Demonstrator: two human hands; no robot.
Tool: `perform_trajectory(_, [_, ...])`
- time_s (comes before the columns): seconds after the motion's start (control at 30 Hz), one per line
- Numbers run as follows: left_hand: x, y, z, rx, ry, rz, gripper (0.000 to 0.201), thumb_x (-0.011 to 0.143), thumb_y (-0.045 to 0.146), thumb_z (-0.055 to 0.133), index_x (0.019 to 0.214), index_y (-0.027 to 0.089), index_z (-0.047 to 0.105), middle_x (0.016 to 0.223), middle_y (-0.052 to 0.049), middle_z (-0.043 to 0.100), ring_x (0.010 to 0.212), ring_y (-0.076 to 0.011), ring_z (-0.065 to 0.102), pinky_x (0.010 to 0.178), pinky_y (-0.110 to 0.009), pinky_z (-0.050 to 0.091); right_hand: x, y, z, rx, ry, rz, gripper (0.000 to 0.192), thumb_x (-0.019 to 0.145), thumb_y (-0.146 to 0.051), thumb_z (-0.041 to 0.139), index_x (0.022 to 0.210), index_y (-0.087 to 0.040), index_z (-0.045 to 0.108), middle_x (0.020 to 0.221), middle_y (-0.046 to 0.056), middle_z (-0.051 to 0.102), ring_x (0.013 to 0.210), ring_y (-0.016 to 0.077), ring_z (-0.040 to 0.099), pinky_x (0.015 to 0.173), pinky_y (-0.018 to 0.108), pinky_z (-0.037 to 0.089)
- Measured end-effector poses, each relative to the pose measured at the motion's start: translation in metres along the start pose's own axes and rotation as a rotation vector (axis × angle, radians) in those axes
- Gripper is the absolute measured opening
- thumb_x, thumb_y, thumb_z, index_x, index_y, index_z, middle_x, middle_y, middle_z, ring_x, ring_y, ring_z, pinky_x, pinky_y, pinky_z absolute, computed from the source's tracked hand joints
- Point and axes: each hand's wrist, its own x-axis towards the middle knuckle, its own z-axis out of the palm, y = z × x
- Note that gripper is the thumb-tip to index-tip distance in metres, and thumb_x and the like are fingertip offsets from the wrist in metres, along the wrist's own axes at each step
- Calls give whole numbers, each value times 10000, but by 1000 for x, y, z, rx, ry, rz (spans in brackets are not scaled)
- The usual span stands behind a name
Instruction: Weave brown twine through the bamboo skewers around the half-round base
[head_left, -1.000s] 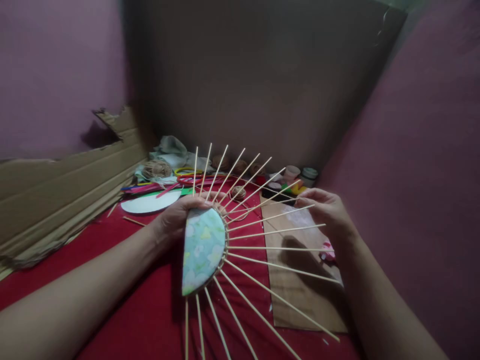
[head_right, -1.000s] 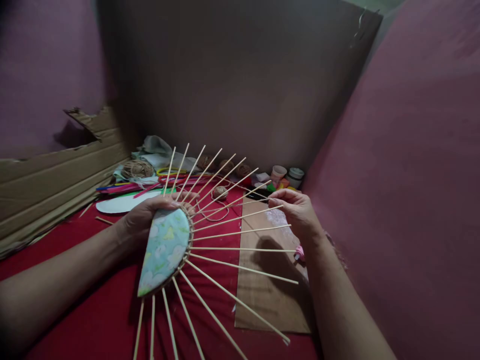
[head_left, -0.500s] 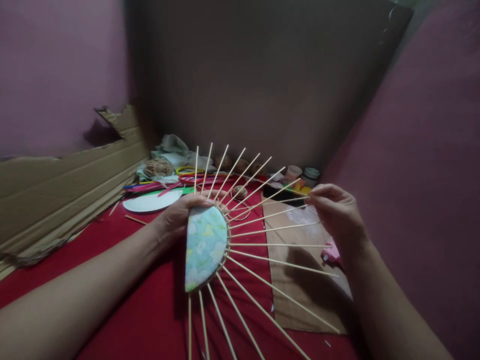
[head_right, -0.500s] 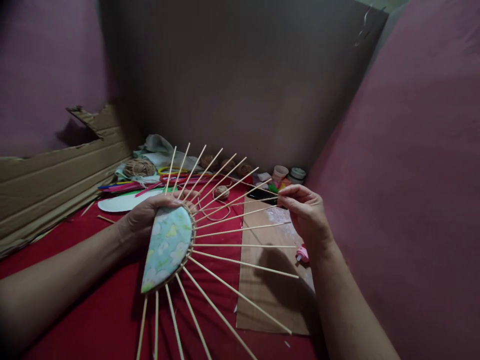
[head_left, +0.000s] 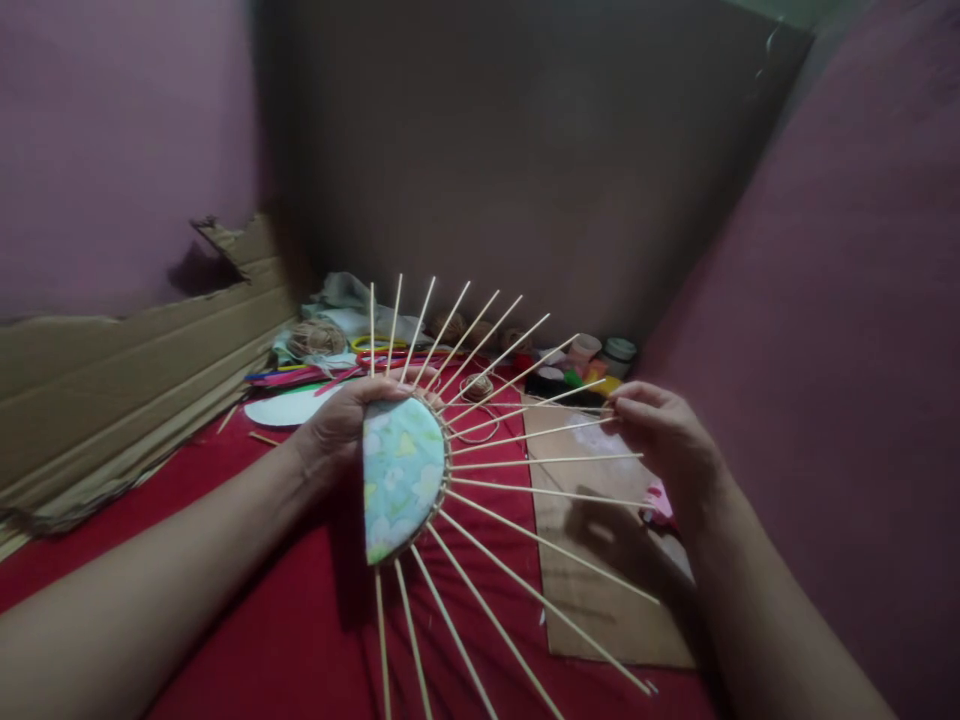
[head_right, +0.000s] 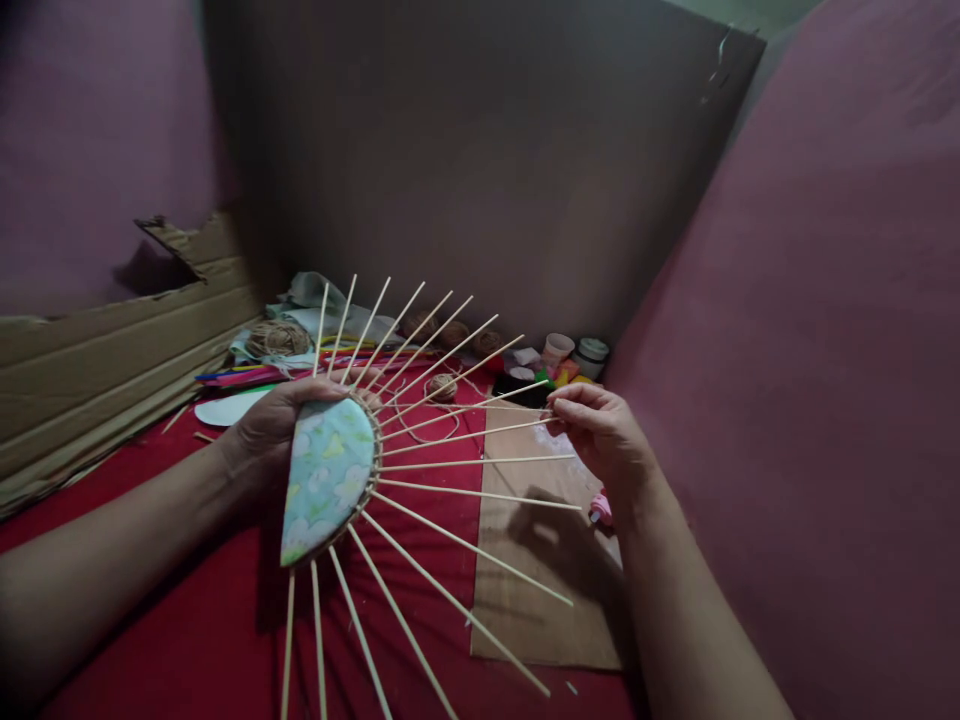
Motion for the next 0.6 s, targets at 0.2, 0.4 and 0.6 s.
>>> perform_trajectory(0.2, [0,1,-1,-5,35,-4,263,652,55,513,879,111,634,685,-100,685,577,-216,650,553,-328,556,8,24,3,62,-162,182,166,561,-242,769,691,-164,701,514,-22,552,477,82,455,509,244,379])
perform_trajectory(0.4, [-1,4,0,-71,145,15,146,664,129,505,735,91,628,609,-120,672,539,-244,648,541,-365,563,-22,31,54,-430,-524,335,142,647,-329,716,681,-192,732,609,-6,628,561,110,505,538,238,367])
perform_trajectory(0.6, [2,-1,2,-70,100,67,223,660,88,496,828,93,642,665,-105,695,549,-234,659,520,-345,563,-38,38,79,-650,-857,250,125,670,-307,704,728,-209,756,610,-33,634,585,118,517,551,221,372])
